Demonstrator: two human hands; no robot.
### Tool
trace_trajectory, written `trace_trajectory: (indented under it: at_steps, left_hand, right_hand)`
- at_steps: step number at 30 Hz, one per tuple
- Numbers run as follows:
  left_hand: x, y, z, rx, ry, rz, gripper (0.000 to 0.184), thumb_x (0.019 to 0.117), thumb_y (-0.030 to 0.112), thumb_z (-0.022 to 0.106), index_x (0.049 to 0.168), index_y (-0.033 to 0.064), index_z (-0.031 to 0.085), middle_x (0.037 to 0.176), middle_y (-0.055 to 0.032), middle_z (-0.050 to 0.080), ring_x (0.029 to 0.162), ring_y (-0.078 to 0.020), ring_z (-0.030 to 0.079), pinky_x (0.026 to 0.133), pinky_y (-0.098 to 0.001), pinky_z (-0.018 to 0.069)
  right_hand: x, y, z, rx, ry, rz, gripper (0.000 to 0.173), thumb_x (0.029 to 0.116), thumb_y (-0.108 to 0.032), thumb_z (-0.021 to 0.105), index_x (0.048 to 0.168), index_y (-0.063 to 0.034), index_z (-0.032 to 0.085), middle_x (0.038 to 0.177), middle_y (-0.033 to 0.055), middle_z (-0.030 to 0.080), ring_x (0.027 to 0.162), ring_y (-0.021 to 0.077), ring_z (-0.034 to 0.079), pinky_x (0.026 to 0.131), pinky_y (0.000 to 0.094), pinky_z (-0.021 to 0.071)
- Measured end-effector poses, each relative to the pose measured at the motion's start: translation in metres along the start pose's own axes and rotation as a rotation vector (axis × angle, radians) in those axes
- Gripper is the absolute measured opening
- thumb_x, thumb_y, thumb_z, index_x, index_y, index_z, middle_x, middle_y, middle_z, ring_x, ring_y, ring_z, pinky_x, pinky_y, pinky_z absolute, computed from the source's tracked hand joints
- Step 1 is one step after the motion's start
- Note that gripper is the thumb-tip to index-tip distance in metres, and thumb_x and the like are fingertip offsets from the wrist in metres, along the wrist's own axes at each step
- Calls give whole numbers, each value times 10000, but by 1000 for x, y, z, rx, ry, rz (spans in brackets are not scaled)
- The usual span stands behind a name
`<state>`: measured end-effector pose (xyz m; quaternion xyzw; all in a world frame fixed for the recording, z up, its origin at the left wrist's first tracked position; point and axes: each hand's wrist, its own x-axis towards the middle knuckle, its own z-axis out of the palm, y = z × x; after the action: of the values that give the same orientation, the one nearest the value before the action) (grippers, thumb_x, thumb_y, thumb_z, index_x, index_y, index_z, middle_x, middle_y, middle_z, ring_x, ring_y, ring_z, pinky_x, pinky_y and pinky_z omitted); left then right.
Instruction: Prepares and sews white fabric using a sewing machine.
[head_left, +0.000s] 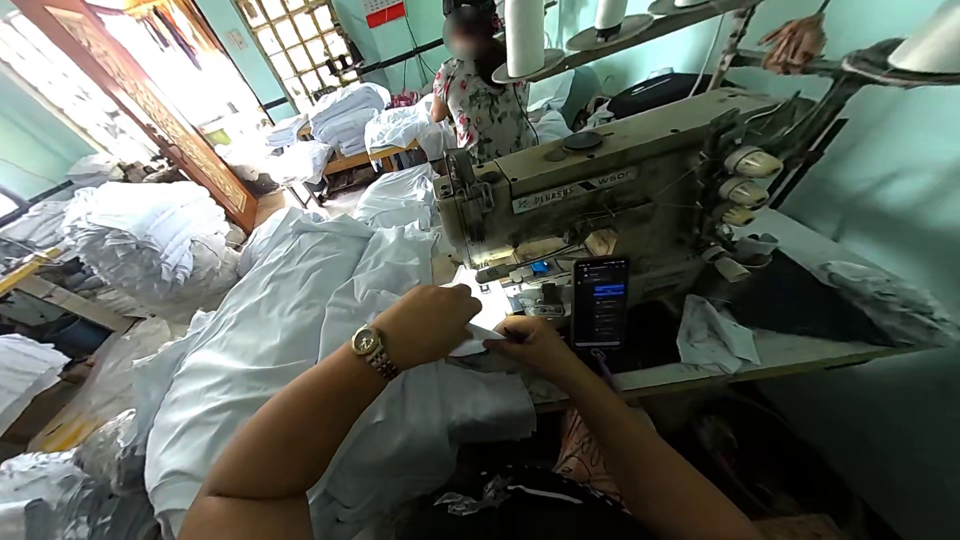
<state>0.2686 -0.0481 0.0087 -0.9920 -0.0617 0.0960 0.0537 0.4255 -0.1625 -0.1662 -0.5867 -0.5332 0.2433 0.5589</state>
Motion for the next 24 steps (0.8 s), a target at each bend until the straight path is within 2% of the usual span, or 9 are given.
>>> trace_trajectory:
  at_steps: [3,5,8,11,13,15,17,20,24]
  left_hand:
    - [-2,2,1,34,-11,-69,190,1047,191,545,1140,64,651,934,-154,672,828,-352,694,687,-538,560]
    - [-4,8,-3,-61,-63,20,207,1052,238,543,1090,56,633,872,-146,668,832,-347,686,712,-551,545]
    - [-3,7,2,-56,13,-15,196,1012,218,618,1103,53,671,969,-156,674,841,-340,690,716,-535,563]
    - [-4,6,5,-6,37,-11,220,1003,244,616,1005,47,714,1042,-160,651,832,-321,680,687,-507,569]
    - [-4,9,2,-108,-38,21,218,1011,233,600,1055,37,687,1046,-156,653,927,-321,668,776,-518,545]
    - [-1,9,6,-90,-6,-46,204,1021,185,570,1133,47,671,1027,-158,673,917,-340,689,760,-539,559]
    - [-2,9,9,-73,12,-76,189,1018,174,562,1126,55,662,955,-162,690,887,-358,695,740,-559,551]
    - [-2,11,10,-124,28,-16,207,1023,184,554,1117,66,696,1005,-146,694,938,-329,693,795,-541,549]
    - [-1,0,26,-101,213,-3,259,969,297,657,893,62,734,1039,-113,660,997,-295,644,831,-482,555]
  right_hand:
    - [1,0,1,1,-4,-14,244,902,-309,764,835,-75,743,769,-32,666,661,-19,561,619,182,478]
    - [-1,0,0,10,-7,-30,229,900,-303,768,860,-77,757,781,-33,670,671,-22,559,628,178,475]
    - [-3,-2,2,14,7,-25,223,892,-292,774,838,-79,739,770,-40,663,657,-31,553,615,166,470]
    - [-3,-1,2,21,6,-29,193,892,-267,774,868,-77,756,809,-32,684,696,-25,580,649,168,493]
    - [-5,0,1,21,6,-27,150,891,-223,752,895,-74,768,837,-30,694,721,-30,587,670,163,497]
    - [-5,-1,2,14,12,-14,159,886,-231,749,870,-73,751,808,-36,678,697,-33,570,649,166,485]
    - [-3,-3,2,14,3,-2,166,888,-231,753,883,-65,754,829,-24,687,714,-18,582,670,180,499]
    - [-4,-3,0,29,9,14,183,887,-260,772,885,-77,758,821,-32,680,692,-22,569,648,174,486]
    - [-3,0,2,37,29,-25,204,895,-274,779,902,-72,753,821,-25,670,690,-11,564,639,169,482]
